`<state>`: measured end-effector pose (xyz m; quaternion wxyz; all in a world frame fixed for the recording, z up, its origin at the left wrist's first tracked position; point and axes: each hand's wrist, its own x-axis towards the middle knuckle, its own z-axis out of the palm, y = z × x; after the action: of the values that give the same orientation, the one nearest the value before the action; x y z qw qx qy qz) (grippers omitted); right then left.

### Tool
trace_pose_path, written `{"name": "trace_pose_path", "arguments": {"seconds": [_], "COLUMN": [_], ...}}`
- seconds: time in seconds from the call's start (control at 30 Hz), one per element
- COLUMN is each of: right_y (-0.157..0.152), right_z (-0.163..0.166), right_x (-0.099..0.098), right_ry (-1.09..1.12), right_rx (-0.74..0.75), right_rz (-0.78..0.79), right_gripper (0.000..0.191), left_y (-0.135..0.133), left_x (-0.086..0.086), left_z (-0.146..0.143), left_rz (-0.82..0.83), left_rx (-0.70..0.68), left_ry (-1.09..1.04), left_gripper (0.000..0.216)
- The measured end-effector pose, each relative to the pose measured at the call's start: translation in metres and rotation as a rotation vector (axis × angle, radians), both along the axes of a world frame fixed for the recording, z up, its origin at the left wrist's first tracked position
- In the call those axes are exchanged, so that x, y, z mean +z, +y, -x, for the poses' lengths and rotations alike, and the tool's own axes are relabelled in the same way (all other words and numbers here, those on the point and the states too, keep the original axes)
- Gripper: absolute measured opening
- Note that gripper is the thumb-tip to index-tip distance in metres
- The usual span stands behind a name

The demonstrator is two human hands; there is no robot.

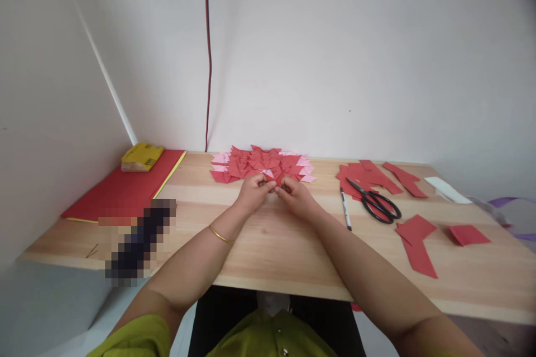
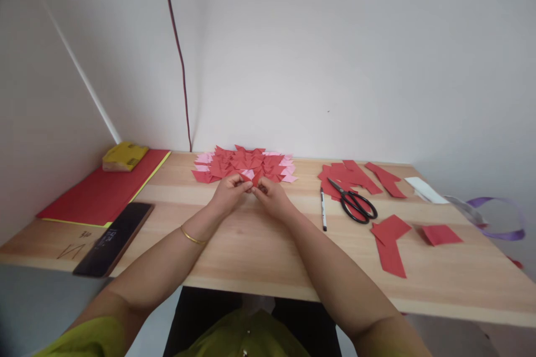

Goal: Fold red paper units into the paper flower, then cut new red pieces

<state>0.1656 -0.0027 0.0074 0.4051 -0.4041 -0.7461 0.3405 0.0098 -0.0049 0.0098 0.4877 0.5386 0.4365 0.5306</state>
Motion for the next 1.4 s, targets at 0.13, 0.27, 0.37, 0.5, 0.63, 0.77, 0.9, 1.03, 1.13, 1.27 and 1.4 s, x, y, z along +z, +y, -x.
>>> {"name": "trace_pose_path", "arguments": {"seconds": [0.13, 0.27, 0.37, 0.5, 0.63, 0.77, 0.9, 1.03, 1.13, 1.27, 1.4], "right_y": [-0.001, -0.003, -0.004, -0.003, -0.002, -0.003, -0.005, -0.006, -0.006, -0.007, -0.007], "right_z": [0.001, 0.002, 0.003, 0.002, 0.001, 0.003, 0.006, 0.008, 0.008, 0.010, 0.010], "right_x": [-0.001, 0.002, 0.005, 0.004, 0.000, -0.001, 0.003, 0.005, 0.004, 0.003, 0.002], "right_ry": [-0.038, -0.056, -0.057, -0.082, -0.083, -0.078, -0.070, -0.044, -0.040, -0.026, 0.001], "right_rx": [0.048, 0.055, 0.050, 0.041, 0.049, 0.087, 0.095, 0.096, 0.098, 0.115, 0.127], "right_rz": [-0.015, -0.041, -0.041, -0.044, -0.047, -0.084, -0.087, -0.065, -0.052, -0.025, 0.006], "right_gripper": [0.024, 0.025, 0.028, 0.030, 0.027, 0.023, 0.023, 0.021, 0.020, 0.021, 0.022], "left_y": [-0.001, -0.001, -0.001, 0.000, 0.000, -0.001, -0.002, -0.001, -0.001, 0.000, 0.001], "left_x": [0.003, 0.004, 0.004, 0.003, 0.001, -0.001, -0.003, -0.004, -0.005, -0.005, -0.004], "left_z": [0.001, 0.000, -0.001, -0.002, -0.004, -0.007, -0.010, -0.012, -0.013, -0.013, -0.012], "left_rz": [-0.026, -0.006, 0.019, 0.080, 0.144, 0.174, 0.147, 0.184, 0.220, 0.285, 0.318], "left_rx": [0.047, 0.035, 0.014, 0.003, -0.054, -0.034, 0.001, 0.005, 0.011, 0.009, -0.034], "left_ry": [0.051, -0.001, -0.082, -0.205, -0.237, -0.290, -0.344, -0.409, -0.477, -0.581, -0.603], "left_gripper": [0.019, 0.026, 0.032, 0.039, 0.032, 0.026, 0.024, 0.028, 0.032, 0.037, 0.035]}}
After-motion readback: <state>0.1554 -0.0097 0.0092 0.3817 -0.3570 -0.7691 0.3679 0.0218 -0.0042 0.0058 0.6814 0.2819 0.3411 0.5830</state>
